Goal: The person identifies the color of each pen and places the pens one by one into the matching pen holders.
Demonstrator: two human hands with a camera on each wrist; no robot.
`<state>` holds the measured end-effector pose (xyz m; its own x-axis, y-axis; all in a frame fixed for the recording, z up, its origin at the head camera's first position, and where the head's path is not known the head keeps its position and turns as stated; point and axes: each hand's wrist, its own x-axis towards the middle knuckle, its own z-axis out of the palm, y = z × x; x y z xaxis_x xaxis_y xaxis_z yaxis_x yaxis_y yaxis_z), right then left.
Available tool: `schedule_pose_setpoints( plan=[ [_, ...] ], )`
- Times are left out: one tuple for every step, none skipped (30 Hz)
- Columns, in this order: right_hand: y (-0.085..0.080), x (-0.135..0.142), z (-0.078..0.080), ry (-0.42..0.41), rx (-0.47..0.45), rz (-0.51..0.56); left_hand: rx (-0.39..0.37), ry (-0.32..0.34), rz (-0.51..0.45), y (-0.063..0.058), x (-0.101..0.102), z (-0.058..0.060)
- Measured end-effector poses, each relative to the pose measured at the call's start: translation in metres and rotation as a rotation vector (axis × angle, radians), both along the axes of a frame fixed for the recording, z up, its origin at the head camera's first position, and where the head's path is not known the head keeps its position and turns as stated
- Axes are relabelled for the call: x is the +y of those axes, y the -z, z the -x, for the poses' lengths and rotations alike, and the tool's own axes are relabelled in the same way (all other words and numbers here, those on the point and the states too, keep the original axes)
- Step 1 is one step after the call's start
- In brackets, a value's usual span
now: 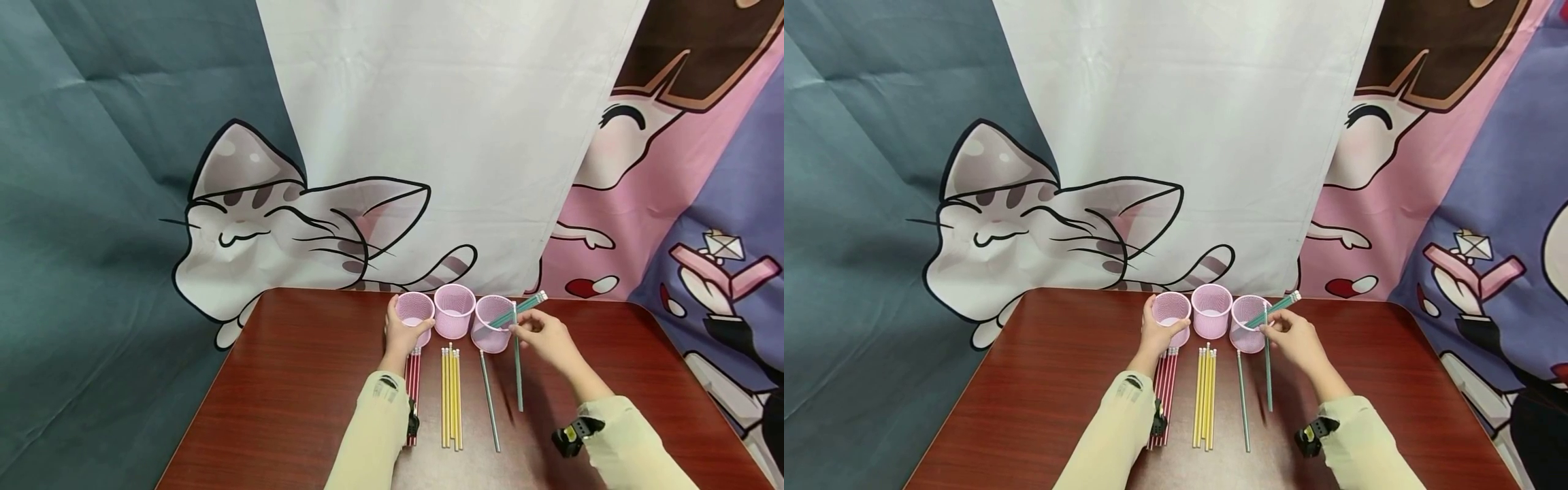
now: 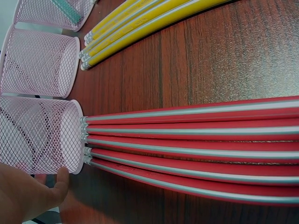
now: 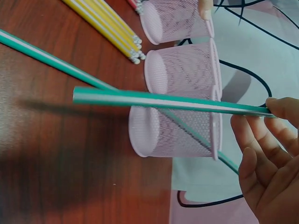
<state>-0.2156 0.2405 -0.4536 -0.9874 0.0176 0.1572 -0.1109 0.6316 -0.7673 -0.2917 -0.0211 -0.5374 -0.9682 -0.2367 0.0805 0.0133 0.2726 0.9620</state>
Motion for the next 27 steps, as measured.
schedule_pose_setpoints(
  plan=[
    [-0.001, 0.000, 0.001, 0.005, 0.004, -0.001, -0.003, 0.000, -0.001, 0.000, 0.000, 0.000],
    [-0.003, 0.000, 0.002, 0.009, 0.005, 0.001, -0.004, 0.000, -0.002, 0.000, 0.000, 0.001],
    [-0.004, 0.000, 0.003, 0.014, 0.005, 0.005, -0.006, 0.000, -0.003, 0.000, 0.000, 0.001],
    [-0.006, 0.001, 0.004, 0.018, 0.001, 0.013, -0.010, -0.001, -0.004, 0.000, 0.000, 0.001],
    [-0.008, 0.001, 0.004, 0.021, -0.001, 0.023, -0.011, -0.002, -0.002, 0.000, 0.000, 0.001],
    [-0.010, 0.000, 0.005, 0.024, -0.008, 0.040, -0.013, -0.002, -0.001, 0.000, 0.000, 0.001],
    [-0.011, 0.000, 0.006, 0.027, -0.016, 0.055, -0.014, -0.002, 0.000, 0.000, 0.000, 0.001],
    [-0.013, 0.000, 0.006, 0.029, -0.025, 0.070, -0.015, -0.003, 0.000, 0.000, 0.000, 0.001],
    [-0.015, 0.000, 0.006, 0.034, -0.030, 0.079, -0.016, -0.003, 0.001, 0.000, 0.000, 0.001],
    [-0.017, -0.001, 0.007, 0.039, -0.032, 0.092, -0.017, -0.003, 0.001, 0.000, 0.000, 0.001],
    [-0.019, -0.002, 0.007, 0.044, -0.033, 0.100, -0.015, -0.002, 0.001, 0.000, 0.000, 0.001],
    [-0.021, -0.002, 0.007, 0.049, -0.032, 0.106, -0.013, -0.002, 0.000, -0.001, 0.000, 0.001],
    [-0.023, -0.002, 0.007, 0.053, -0.028, 0.106, -0.010, -0.002, 0.000, -0.001, 0.000, 0.000],
    [-0.024, -0.003, 0.007, 0.056, -0.022, 0.110, -0.007, -0.002, 0.000, -0.001, 0.000, 0.000],
    [-0.026, -0.003, 0.008, 0.060, -0.016, 0.115, -0.005, -0.001, 0.000, -0.001, 0.000, 0.000],
    [-0.027, -0.003, 0.008, 0.063, -0.010, 0.121, -0.003, 0.000, -0.001, -0.002, 0.001, 0.000],
    [-0.027, -0.002, 0.009, 0.064, -0.003, 0.126, -0.002, 0.000, -0.001, -0.002, 0.001, 0.000],
    [-0.028, -0.002, 0.009, 0.065, 0.004, 0.130, -0.002, 0.000, 0.000, -0.002, 0.001, 0.000],
    [-0.028, -0.002, 0.010, 0.068, 0.010, 0.134, -0.002, 0.001, -0.001, -0.002, 0.001, 0.000],
    [-0.029, -0.001, 0.010, 0.070, 0.017, 0.139, -0.001, 0.002, -0.002, -0.002, 0.001, 0.000],
    [-0.029, -0.001, 0.010, 0.075, 0.021, 0.145, -0.003, 0.003, -0.001, -0.002, 0.001, 0.000],
    [-0.030, -0.001, 0.011, 0.078, 0.026, 0.150, -0.003, 0.003, 0.001, -0.002, 0.001, 0.000],
    [-0.031, 0.000, 0.011, 0.079, 0.031, 0.155, -0.005, 0.002, 0.003, -0.002, 0.001, 0.000],
    [-0.032, 0.000, 0.011, 0.081, 0.035, 0.159, -0.006, 0.001, 0.006, -0.002, 0.001, 0.000],
    [-0.033, 0.000, 0.011, 0.084, 0.039, 0.165, -0.006, -0.001, 0.008, -0.002, 0.001, 0.000],
    [-0.034, 0.000, 0.010, 0.085, 0.045, 0.173, -0.007, -0.003, 0.010, -0.002, 0.001, 0.000],
    [-0.035, 0.000, 0.010, 0.089, 0.051, 0.180, -0.009, -0.004, 0.010, -0.002, 0.001, -0.001]
  ],
)
